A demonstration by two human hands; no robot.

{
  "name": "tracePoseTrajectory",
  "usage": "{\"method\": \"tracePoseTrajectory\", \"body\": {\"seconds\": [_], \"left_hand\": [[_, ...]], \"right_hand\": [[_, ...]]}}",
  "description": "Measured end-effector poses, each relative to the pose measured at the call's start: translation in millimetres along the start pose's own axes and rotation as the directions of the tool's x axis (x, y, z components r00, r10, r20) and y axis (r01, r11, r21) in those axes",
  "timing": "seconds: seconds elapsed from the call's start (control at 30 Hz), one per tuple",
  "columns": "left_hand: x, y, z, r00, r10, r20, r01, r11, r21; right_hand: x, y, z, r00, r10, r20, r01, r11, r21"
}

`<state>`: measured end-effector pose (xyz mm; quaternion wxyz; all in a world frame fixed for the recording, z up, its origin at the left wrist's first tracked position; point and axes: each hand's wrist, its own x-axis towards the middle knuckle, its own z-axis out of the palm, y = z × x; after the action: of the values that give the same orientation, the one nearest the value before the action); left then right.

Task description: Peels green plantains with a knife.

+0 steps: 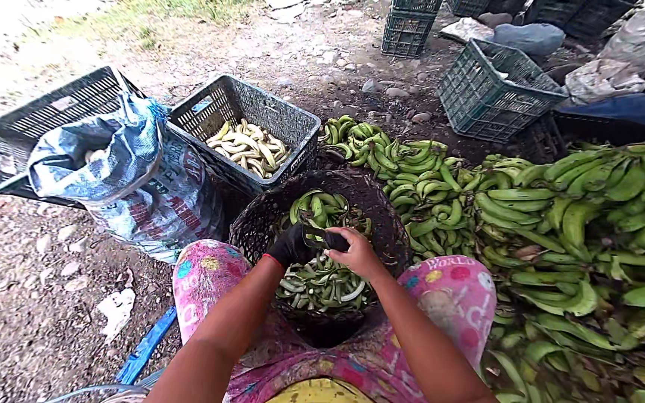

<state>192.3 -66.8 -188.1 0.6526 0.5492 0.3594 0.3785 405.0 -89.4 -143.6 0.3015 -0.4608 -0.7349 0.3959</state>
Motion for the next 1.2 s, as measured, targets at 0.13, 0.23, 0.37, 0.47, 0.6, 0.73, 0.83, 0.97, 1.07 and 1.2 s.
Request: {"method": "tracePoseTrajectory", "body": {"seconds": [0.13, 0.23, 0.37, 0.47, 0.6, 0.73, 0.83, 0.97, 1.07, 1.2], "left_hand": [[15.5, 10.1, -23.8, 0.785, -0.126, -0.606, 0.209, 0.976, 0.068], [22.7, 15.3, -51.1, 0.608, 0.016, -0.793, 0.093, 0.991, 0.092], [9.2, 22.7, -77.4, 0.523, 0.008, -0.853, -0.03, 1.0, -0.009], [12.0, 27.1, -55.3, 0.72, -0.088, -0.689, -0.105, 0.967, -0.232], [22.7, 26.8, -10.3, 0.976, 0.002, -0.217, -0.136, 0.785, -0.605], [2.3, 26.2, 17.7, 0.998, -0.02, -0.055, -0.01, 0.868, -0.497], [-14.9, 42.6, 31.4, 0.997, 0.002, -0.083, -0.006, 0.999, -0.041], [18.5, 21.1, 3.3, 0.929, -0.15, -0.339, 0.24, 0.941, 0.239], [34.4, 2.5, -32.0, 0.702, -0.055, -0.71, 0.341, 0.901, 0.268], [23.0, 8.2, -78.1, 0.436, 0.055, -0.898, 0.181, 0.972, 0.147]], "right_hand": [[-5.0, -5.9, -5.2, 0.985, 0.142, 0.096, -0.136, 0.988, -0.067], [-9.8, -9.8, -25.2, 0.953, 0.188, 0.238, -0.17, 0.981, -0.097], [-22.1, -3.4, -54.5, 0.965, 0.174, 0.198, -0.172, 0.985, -0.032], [-11.2, 9.2, -50.6, 0.976, 0.179, -0.127, -0.208, 0.938, -0.276], [2.9, 15.9, -19.4, 0.943, -0.165, -0.29, 0.058, 0.936, -0.346], [9.2, 16.1, 2.5, 0.89, -0.388, -0.241, 0.23, 0.837, -0.496], [10.7, 11.4, 2.5, 0.914, -0.375, -0.156, 0.247, 0.818, -0.52], [5.3, 7.0, 0.3, 0.986, -0.167, -0.02, 0.129, 0.827, -0.547], [-1.1, 2.8, 1.9, 0.957, 0.236, 0.17, -0.147, 0.897, -0.416], [-16.5, 8.6, -15.1, 0.866, 0.397, 0.303, -0.356, 0.916, -0.184]]}}
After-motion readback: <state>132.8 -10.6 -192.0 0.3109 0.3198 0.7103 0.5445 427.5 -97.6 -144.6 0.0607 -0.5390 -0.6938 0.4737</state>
